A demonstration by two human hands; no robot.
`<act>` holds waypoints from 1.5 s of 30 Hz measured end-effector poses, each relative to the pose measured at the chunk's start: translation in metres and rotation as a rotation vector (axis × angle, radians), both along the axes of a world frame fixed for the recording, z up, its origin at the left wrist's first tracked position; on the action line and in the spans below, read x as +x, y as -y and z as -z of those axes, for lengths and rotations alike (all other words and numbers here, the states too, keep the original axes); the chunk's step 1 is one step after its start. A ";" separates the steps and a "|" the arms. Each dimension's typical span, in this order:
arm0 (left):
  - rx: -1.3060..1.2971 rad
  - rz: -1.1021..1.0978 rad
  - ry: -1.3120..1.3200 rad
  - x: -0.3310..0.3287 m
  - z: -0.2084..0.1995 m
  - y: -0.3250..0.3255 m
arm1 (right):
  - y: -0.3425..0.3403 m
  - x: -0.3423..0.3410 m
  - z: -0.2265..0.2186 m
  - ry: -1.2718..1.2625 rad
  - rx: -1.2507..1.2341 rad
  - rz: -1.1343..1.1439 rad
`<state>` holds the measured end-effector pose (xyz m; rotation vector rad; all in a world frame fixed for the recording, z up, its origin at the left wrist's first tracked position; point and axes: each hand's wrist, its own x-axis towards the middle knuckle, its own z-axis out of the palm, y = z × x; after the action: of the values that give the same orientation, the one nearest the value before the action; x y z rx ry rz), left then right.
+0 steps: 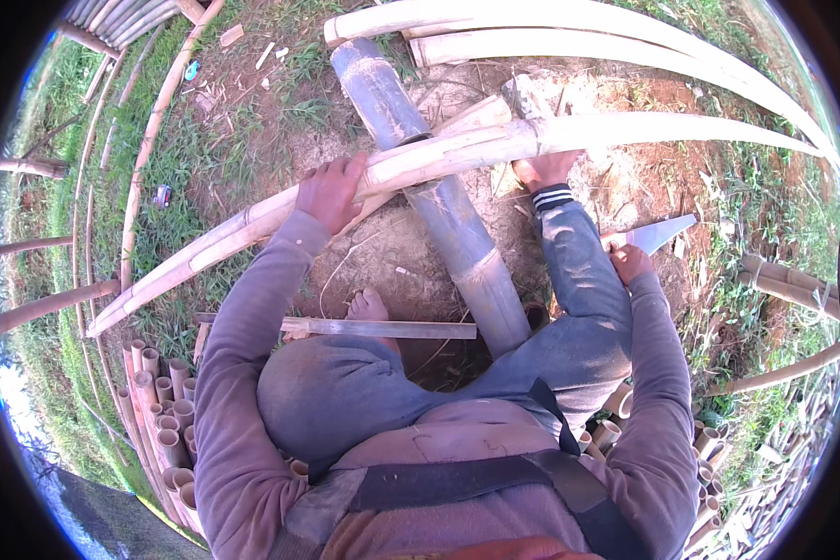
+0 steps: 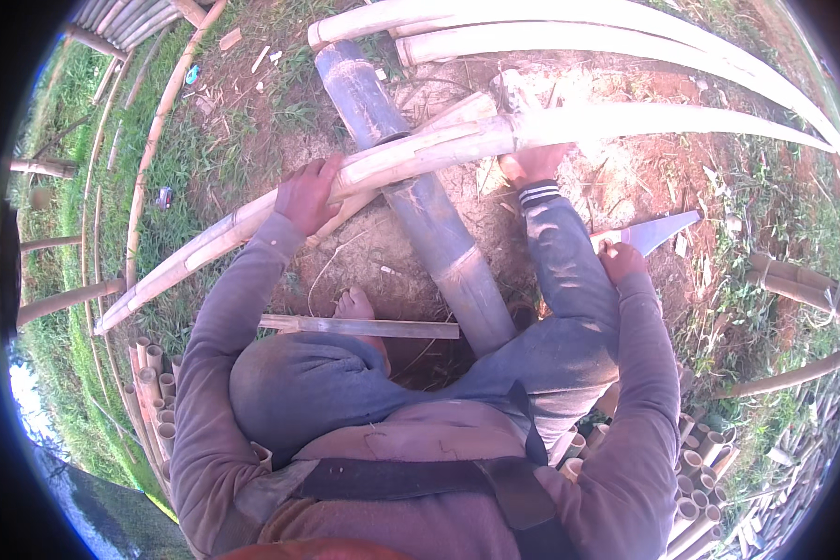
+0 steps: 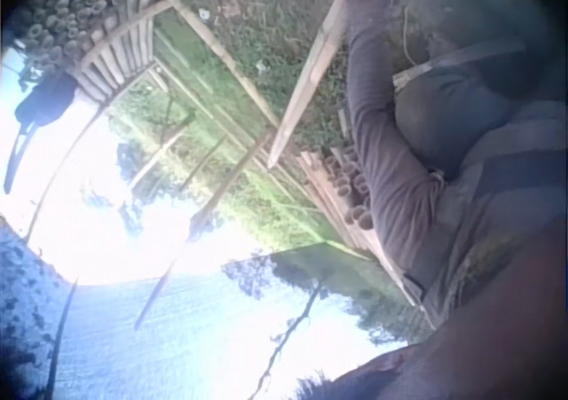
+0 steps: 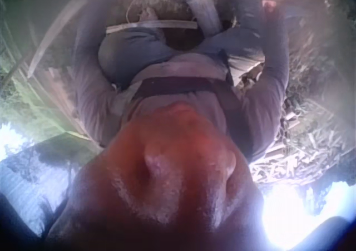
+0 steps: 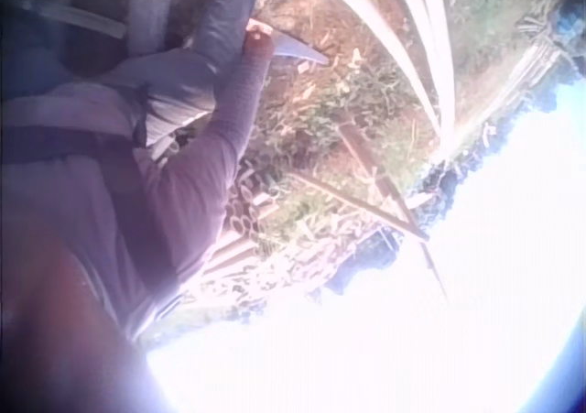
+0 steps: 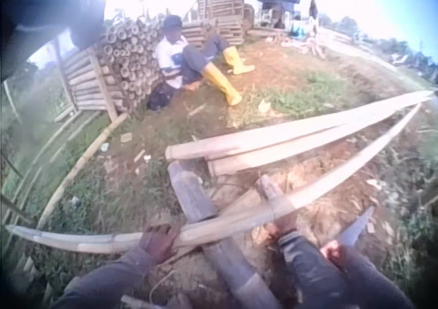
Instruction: The person uses a hand saw to cut long bamboo poles into shorter sections. They position each pole on a wooden support, saw through it, and then move the cut pieces aside to continue with the next pole.
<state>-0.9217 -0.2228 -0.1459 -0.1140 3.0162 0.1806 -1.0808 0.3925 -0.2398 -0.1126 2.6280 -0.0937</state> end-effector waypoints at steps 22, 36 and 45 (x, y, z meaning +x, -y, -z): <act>0.022 -0.015 0.042 -0.054 0.017 -0.023 | -0.075 0.048 0.076 0.134 -0.034 0.656; 0.018 -0.053 0.088 -0.056 -0.005 -0.035 | -0.052 0.026 0.060 0.050 0.160 0.166; -0.100 -0.023 0.070 -0.043 -0.009 -0.033 | 0.022 0.088 -0.149 -0.841 -0.829 0.358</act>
<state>-0.9643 -0.1899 -0.1370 -0.1605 2.9553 0.0274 -0.9923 0.3705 -0.0905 0.0604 3.1802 -1.5513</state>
